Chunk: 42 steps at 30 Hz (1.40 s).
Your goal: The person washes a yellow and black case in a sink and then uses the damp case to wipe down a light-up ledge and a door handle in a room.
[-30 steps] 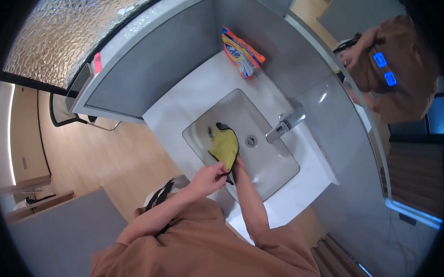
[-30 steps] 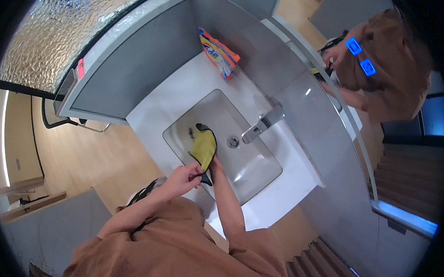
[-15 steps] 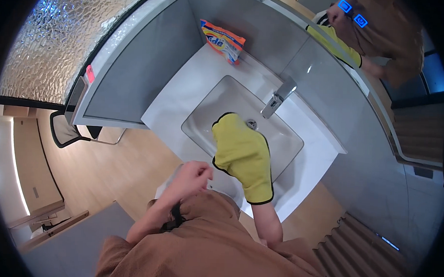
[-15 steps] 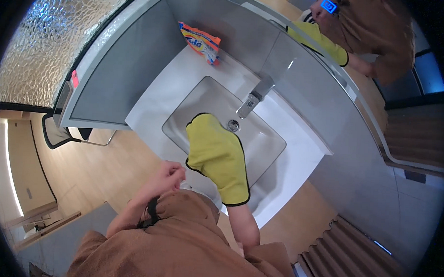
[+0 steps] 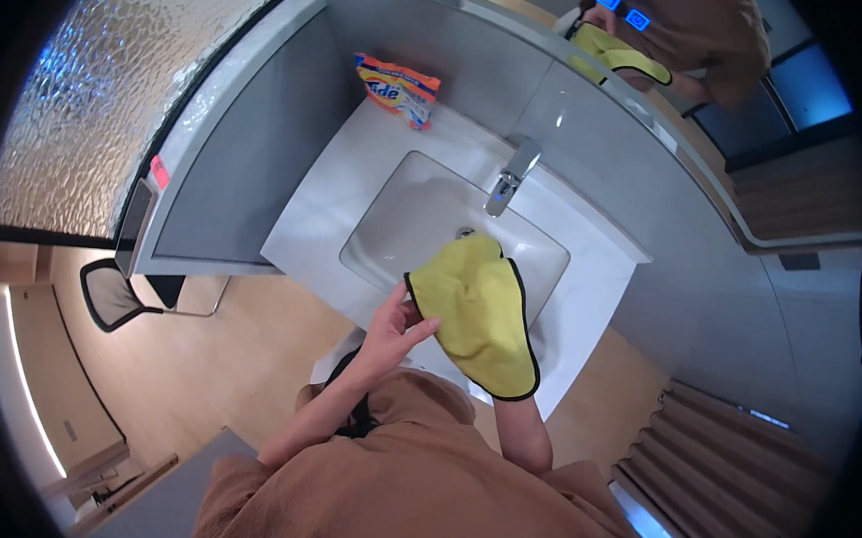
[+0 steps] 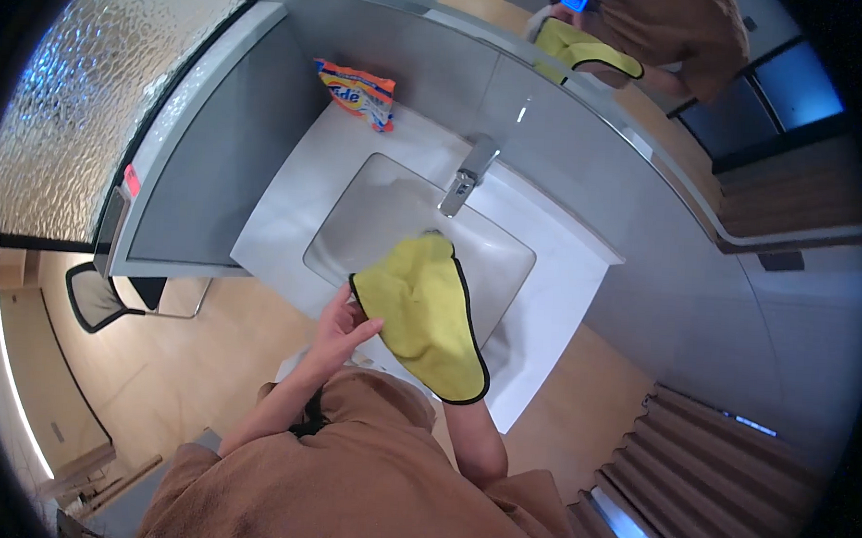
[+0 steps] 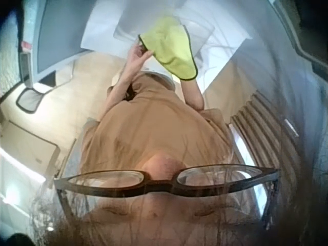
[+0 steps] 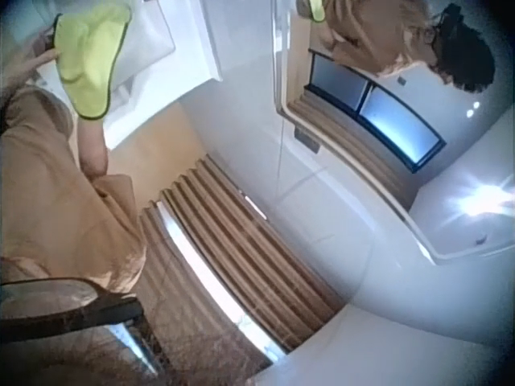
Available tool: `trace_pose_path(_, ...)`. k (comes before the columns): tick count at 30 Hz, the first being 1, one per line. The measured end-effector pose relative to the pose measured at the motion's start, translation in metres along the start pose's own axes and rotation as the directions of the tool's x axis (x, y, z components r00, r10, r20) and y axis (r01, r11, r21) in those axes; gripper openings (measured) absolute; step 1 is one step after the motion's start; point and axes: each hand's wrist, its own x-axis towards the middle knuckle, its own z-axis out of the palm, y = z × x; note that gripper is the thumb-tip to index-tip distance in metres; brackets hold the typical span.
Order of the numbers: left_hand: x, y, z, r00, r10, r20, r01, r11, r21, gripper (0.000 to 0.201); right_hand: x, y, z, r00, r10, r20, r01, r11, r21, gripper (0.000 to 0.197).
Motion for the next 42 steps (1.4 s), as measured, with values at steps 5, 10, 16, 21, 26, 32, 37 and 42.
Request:
trace_pose_path(5, 0.010, 0.007, -0.015, 0.984, -0.171, 0.045, 0.175, 0.981, -0.082, 0.062, -0.051, 0.047, 0.010, 0.803, 0.471, 0.366, -0.318, -0.181, 0.930, 0.046)
trace_pose_path(10, 0.018, 0.005, -0.039, 0.954, -0.251, 0.166, 0.253, 0.967, 0.008, 0.068, -0.093, 0.089, 0.024, 0.832, 0.479, 0.280, -0.222, -0.175, 0.959, 0.058)
trace_pose_path(16, 0.042, 0.013, -0.060, 0.912, -0.348, 0.219, 0.340, 0.938, 0.071, 0.056, -0.066, 0.029, 0.012, 0.771, 0.551, 0.320, -0.195, -0.275, 0.942, 0.049)
trace_pose_path(21, 0.066, 0.028, -0.061, 0.925, -0.336, 0.180, 0.324, 0.941, 0.095, 0.047, -0.027, 0.009, 0.017, 0.646, 0.751, 0.138, -0.524, 0.305, 0.795, 0.038)
trace_pose_path(26, 0.056, 0.083, -0.072, 0.895, 0.174, 0.412, -0.211, 0.976, 0.046, 0.016, -0.041, -0.036, -0.028, 0.880, 0.475, -0.017, -0.335, 0.646, 0.686, 0.022)
trace_pose_path(32, 0.077, 0.080, -0.074, 0.858, 0.199, 0.474, -0.392, 0.849, 0.353, 0.024, -0.025, -0.032, -0.011, 0.951, 0.282, -0.123, -0.186, 0.844, 0.503, 0.067)
trace_pose_path(37, 0.081, 0.086, -0.056, 0.883, 0.314, 0.350, -0.429, 0.842, 0.327, 0.031, -0.010, -0.012, -0.014, 0.850, 0.462, -0.253, -0.222, 0.750, 0.624, 0.044)
trace_pose_path(42, 0.075, 0.101, -0.040, 0.817, 0.454, 0.355, -0.557, 0.780, 0.286, 0.033, -0.014, -0.009, -0.027, 0.830, 0.458, -0.319, -0.188, 0.768, 0.613, 0.023)
